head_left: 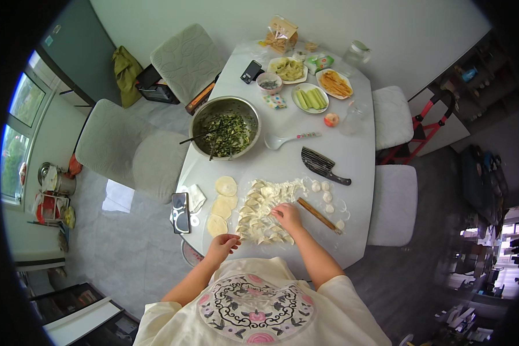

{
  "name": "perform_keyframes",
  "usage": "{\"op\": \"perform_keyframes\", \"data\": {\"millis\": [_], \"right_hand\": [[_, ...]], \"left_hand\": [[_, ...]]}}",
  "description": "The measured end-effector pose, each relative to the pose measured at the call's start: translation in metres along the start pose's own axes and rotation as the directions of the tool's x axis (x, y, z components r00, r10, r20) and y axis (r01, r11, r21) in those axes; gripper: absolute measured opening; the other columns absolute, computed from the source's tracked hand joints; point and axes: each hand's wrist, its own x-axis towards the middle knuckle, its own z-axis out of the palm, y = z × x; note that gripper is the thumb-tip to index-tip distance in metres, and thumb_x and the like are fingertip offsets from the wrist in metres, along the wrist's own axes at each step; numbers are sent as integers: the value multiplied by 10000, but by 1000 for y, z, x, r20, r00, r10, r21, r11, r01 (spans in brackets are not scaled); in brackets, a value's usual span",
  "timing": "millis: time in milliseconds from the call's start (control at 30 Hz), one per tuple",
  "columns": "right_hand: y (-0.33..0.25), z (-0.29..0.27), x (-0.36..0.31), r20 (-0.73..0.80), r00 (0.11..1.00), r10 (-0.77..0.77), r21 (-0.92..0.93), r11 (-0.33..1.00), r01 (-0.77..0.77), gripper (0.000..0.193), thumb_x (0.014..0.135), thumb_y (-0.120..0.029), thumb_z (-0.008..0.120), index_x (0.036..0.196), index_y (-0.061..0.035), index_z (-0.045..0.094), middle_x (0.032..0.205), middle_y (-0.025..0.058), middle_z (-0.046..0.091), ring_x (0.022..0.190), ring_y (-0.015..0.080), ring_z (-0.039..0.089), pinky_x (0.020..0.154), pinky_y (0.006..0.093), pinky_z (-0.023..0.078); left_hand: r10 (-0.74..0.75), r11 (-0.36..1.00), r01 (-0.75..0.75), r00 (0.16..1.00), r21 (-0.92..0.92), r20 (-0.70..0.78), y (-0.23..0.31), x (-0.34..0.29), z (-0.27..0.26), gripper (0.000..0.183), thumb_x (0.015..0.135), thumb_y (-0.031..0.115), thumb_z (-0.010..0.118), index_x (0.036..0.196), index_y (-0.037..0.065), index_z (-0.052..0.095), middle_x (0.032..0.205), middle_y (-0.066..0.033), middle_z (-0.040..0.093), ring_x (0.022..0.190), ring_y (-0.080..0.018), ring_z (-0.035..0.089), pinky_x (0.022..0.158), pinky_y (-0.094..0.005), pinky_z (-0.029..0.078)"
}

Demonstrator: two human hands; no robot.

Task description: The person repeatedly scoops green vegetable filling into round dough wrappers and folds them into dumplings. The finished dumplings are placed on the table next to the work area.

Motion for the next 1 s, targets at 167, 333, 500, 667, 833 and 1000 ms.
{"op": "perform_keyframes", "data": {"millis": [167, 333, 500, 667, 833, 1000], "right_hand": [[-10, 0, -4, -27, 998, -62, -46, 997, 60, 98, 804, -183, 749, 835, -92, 728, 818, 77, 675, 812, 295, 628, 729, 415, 500], [-18, 3, -10, 2, 999, -44, -80, 996, 44, 73, 801, -144, 729, 844, -89, 709, 813, 72, 663, 817, 299, 624, 739, 422, 494], [-24, 7, -11, 29, 999, -25, -119, 992, 29, 102, 795, -147, 732, 881, -103, 700, 866, 51, 664, 883, 297, 618, 814, 436, 472], [-35, 0, -14, -1, 999, -36, -159, 987, 36, 191, 807, -160, 732, 986, -109, 690, 963, 66, 655, 973, 307, 592, 901, 435, 445], [-53, -18, -16, -124, 991, -48, -148, 989, 29, 197, 836, -124, 694, 1030, -92, 684, 1005, 90, 653, 1000, 315, 585, 915, 427, 446], [-70, -32, 2, -155, 988, -5, -131, 991, -15, 178, 849, -90, 669, 1026, -71, 678, 1007, 93, 655, 999, 315, 590, 899, 419, 455]], "left_hand": [[63, 998, -59, 988, 28, -143, -26, 16, -18, 232, 956, 148, 563, 1115, 18, 671, 952, -55, 710, 802, -115, 625, 687, -253, 489], [328, 942, -250, 836, 226, -440, -49, 52, -32, 181, 896, 63, 626, 1047, -34, 654, 901, -102, 702, 775, -171, 660, 715, -299, 531], [528, 812, -214, 668, 544, -525, -43, 83, -53, 207, 844, 76, 680, 1030, -10, 650, 928, -144, 663, 859, -283, 640, 774, -377, 531], [597, 694, -63, 608, 717, -524, -18, 112, -56, 285, 797, 124, 740, 1045, 27, 640, 966, -148, 657, 974, -332, 620, 846, -432, 503], [308, 694, 223, 767, 684, -563, 8, 121, -51, 281, 803, 186, 739, 1033, 57, 641, 946, -135, 672, 940, -335, 646, 835, -448, 503], [445, 791, -118, 784, 600, -433, -15, 121, -73, 226, 837, 151, 716, 1001, 32, 614, 865, -132, 681, 792, -316, 659, 706, -399, 516]]}}
